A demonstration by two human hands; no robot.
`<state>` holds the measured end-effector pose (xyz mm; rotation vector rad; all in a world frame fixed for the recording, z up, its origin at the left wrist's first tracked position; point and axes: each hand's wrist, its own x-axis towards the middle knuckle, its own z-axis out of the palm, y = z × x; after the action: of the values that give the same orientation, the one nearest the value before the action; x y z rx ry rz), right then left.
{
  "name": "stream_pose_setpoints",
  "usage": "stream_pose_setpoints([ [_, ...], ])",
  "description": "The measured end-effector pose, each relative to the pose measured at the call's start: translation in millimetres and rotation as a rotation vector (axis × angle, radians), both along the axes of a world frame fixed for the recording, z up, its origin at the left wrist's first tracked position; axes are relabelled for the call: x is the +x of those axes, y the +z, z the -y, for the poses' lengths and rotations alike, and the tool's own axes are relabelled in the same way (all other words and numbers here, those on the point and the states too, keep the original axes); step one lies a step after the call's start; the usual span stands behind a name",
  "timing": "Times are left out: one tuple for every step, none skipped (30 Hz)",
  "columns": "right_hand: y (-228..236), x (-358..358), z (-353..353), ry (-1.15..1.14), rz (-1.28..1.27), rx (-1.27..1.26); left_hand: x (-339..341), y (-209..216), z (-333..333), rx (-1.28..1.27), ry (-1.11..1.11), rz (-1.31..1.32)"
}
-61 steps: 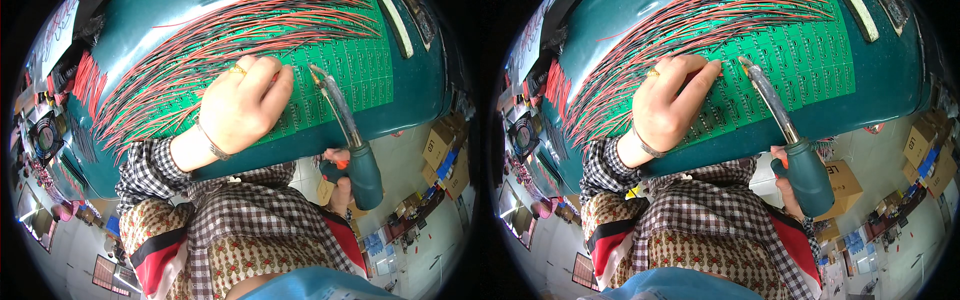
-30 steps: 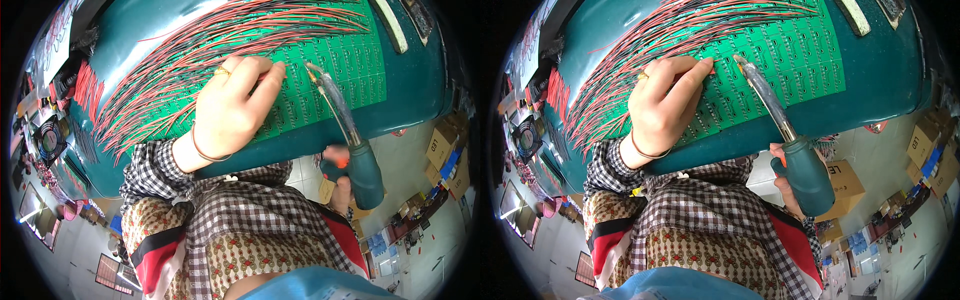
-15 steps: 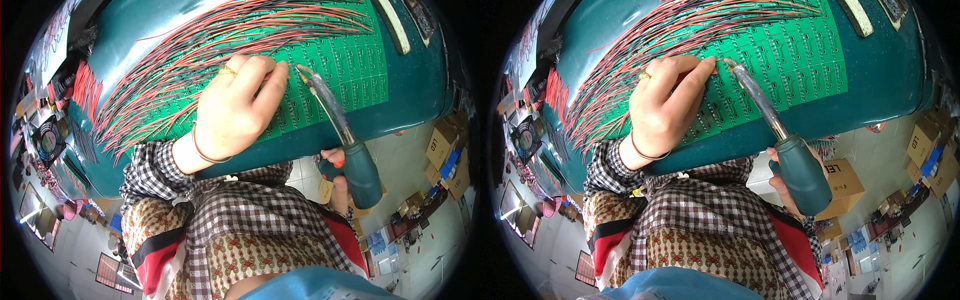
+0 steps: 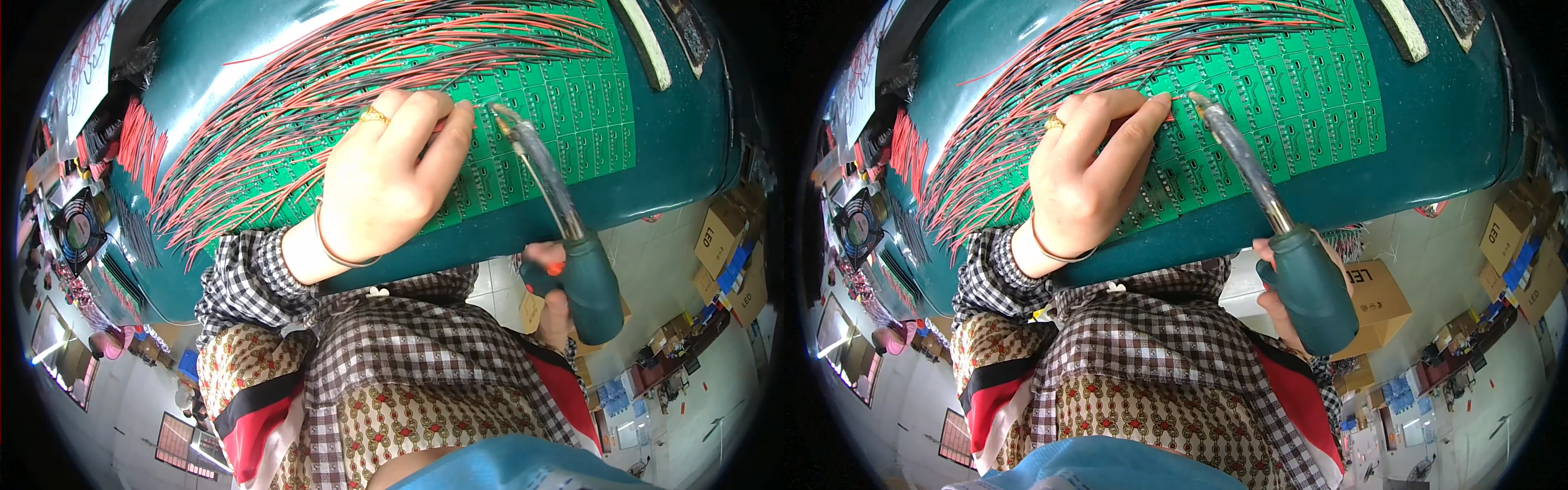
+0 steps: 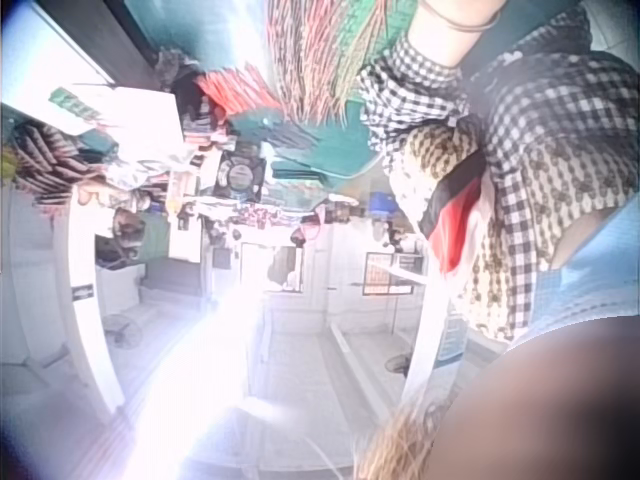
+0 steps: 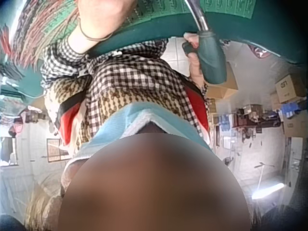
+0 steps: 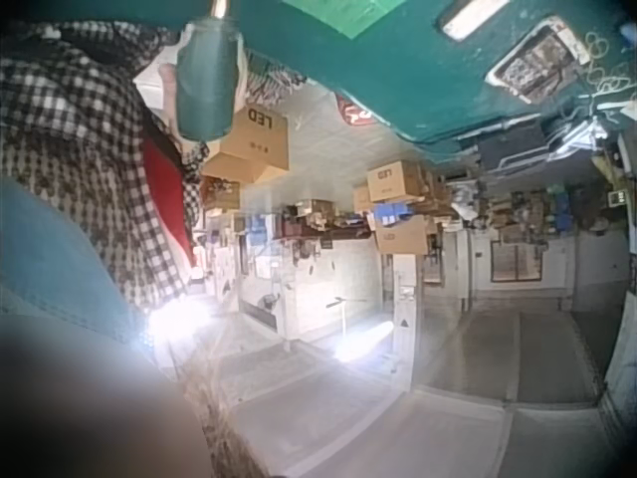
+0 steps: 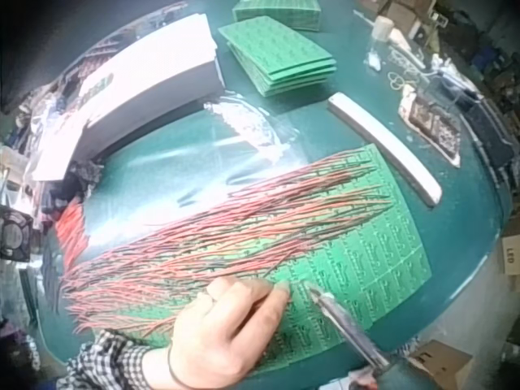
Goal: Soldering pre-cut red and black wires onto a grid of small green circuit boards at a factory workbench.
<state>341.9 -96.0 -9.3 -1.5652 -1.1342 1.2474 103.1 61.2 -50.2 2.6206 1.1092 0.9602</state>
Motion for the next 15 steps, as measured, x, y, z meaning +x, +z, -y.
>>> stream_pose_setpoints([
  [5, 0, -2, 0.002, 0.000, -0.001, 0, 1, 0, -0.011, 0.004, -0.004],
  [10, 0, -3, -0.023, -0.061, -0.073, 0, 1, 1, -0.021, 0.005, -0.008],
  [12, -1, -3, -0.048, -0.123, -0.145, -1, 1, 1, -0.021, 0.004, -0.008],
  [10, -1, -3, -0.048, -0.123, -0.145, -1, 0, 1, -0.013, 0.002, -0.008],
  [7, -1, -1, -0.051, -0.111, -0.109, -1, 0, 0, -0.005, -0.001, -0.008],
  [4, -1, 0, -0.055, -0.098, -0.074, -1, 0, 0, -0.004, -0.002, -0.007],
  [3, -2, 1, -0.055, -0.098, -0.074, 0, 0, 0, -0.008, -0.001, -0.010],
  [2, -3, 2, -0.065, -0.105, -0.063, 0, 1, 0, -0.013, 0.001, -0.013],
  [2, -4, 2, -0.074, -0.111, -0.052, 0, 1, 0, -0.012, 0.000, -0.013],
  [2, -7, 1, -0.074, -0.112, -0.051, 0, 1, 0, -0.012, 0.003, -0.010],
  [1, -12, -1, -0.106, -0.015, -0.048, 0, 1, 0, -0.011, 0.006, -0.008],
  [1, -14, -3, -0.138, 0.081, -0.045, -1, 1, 1, -0.009, 0.007, -0.011],
  [1, -15, -3, -0.137, 0.077, -0.043, -1, 2, 2, -0.031, 0.014, -0.009],
  [1, -15, -5, -0.157, 0.063, -0.048, -2, 3, 2, -0.054, 0.020, -0.005],
  [1, -15, -6, -0.176, 0.048, -0.054, -3, 6, 1, -0.051, 0.021, -0.007],
])
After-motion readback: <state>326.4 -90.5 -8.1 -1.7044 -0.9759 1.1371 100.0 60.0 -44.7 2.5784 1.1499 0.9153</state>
